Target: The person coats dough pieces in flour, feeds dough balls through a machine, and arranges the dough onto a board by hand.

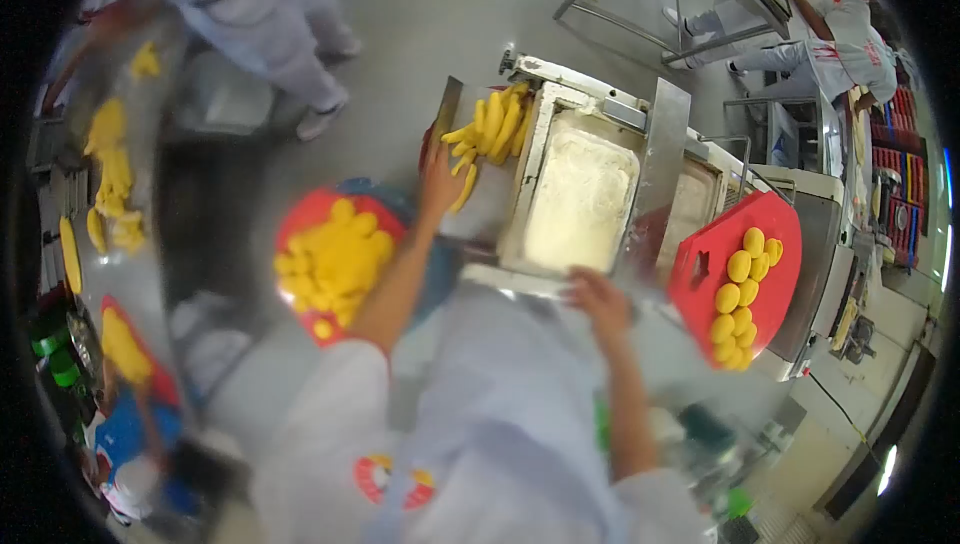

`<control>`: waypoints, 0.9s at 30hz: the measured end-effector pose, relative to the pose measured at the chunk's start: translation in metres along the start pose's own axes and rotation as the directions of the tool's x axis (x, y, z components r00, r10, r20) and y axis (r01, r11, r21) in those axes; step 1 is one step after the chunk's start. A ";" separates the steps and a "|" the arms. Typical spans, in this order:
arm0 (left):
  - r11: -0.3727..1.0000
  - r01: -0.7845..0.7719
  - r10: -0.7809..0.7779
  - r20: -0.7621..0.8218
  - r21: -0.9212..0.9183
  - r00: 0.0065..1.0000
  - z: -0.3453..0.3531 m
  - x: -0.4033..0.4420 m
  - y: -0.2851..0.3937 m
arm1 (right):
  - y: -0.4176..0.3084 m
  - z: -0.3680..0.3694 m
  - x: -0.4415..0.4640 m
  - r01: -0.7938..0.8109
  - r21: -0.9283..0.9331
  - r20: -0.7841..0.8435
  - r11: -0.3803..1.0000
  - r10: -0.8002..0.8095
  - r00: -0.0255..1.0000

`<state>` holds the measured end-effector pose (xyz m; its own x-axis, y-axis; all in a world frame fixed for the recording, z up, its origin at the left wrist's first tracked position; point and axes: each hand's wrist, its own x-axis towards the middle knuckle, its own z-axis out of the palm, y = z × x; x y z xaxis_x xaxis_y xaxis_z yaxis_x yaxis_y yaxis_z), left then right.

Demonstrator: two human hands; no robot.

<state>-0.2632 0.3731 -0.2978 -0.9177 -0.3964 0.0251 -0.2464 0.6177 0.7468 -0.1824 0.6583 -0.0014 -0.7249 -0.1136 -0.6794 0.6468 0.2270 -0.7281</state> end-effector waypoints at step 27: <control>-0.069 0.831 0.199 0.808 -0.553 0.554 -0.060 0.090 0.045 | 0.031 -0.004 0.054 0.154 0.114 0.019 0.981 -0.157 0.987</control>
<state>-0.3378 0.3246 -0.2215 -0.8095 0.4520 -0.3748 -0.5730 -0.7474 0.3363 -0.2020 0.6634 -0.0603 -0.8129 -0.1658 -0.5584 0.5505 0.0946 -0.8295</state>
